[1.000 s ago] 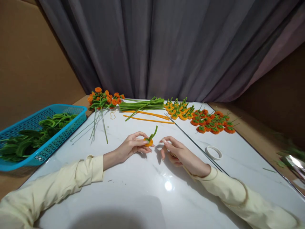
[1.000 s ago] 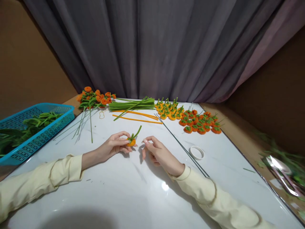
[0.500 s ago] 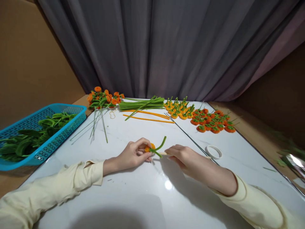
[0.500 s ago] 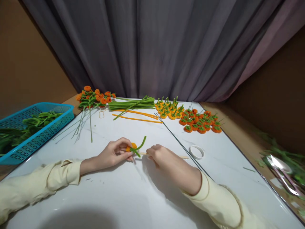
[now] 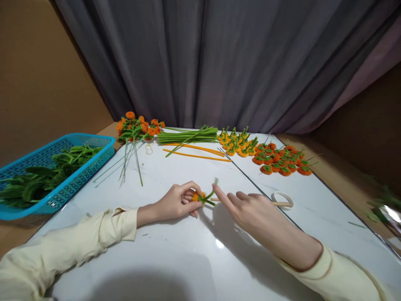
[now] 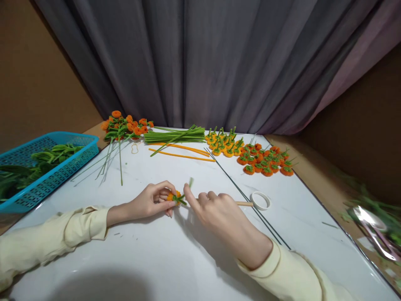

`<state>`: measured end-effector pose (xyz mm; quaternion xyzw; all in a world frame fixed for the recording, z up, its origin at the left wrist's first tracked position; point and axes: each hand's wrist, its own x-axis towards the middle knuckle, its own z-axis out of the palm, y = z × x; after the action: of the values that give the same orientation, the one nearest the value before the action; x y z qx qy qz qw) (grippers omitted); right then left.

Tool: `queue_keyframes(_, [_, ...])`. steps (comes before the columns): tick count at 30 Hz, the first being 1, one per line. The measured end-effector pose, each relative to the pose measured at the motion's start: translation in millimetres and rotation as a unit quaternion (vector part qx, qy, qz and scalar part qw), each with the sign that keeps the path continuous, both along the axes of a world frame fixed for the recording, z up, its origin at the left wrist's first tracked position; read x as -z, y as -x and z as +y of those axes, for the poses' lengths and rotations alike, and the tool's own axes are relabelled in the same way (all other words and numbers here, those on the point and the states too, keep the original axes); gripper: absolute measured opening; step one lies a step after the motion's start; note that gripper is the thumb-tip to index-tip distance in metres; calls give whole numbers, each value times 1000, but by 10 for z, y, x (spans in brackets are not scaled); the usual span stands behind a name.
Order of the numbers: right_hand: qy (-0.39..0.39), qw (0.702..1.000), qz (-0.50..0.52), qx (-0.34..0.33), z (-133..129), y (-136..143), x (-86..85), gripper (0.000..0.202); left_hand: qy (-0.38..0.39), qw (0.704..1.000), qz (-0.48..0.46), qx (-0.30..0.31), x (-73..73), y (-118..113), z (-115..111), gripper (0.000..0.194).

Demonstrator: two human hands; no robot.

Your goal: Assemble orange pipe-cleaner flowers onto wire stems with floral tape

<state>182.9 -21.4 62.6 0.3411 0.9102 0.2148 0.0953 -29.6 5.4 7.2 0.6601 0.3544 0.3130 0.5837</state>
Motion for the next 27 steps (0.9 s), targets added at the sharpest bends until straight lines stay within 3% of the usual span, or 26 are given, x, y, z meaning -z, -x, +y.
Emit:
queue_keyframes(5, [1, 998, 15, -55, 15, -20, 62, 45, 25, 999, -2, 24, 8, 11, 21, 24])
queue_keyframes(11, [-5, 996, 25, -91, 35, -11, 52, 25, -46, 997, 36, 42, 30, 21, -3, 19])
queue_keyframes(17, [-37, 995, 30, -90, 45, 7, 98, 29, -146, 984, 91, 39, 26, 38, -7, 11])
queue_keyframes(22, [-17, 995, 24, -96, 46, 10, 158, 22, -178, 978, 99, 35, 16, 33, -15, 9])
queue_keyframes(27, [-10, 996, 31, -85, 33, 31, 166, 29, -235, 964, 119, 17, 44, 41, -25, 11])
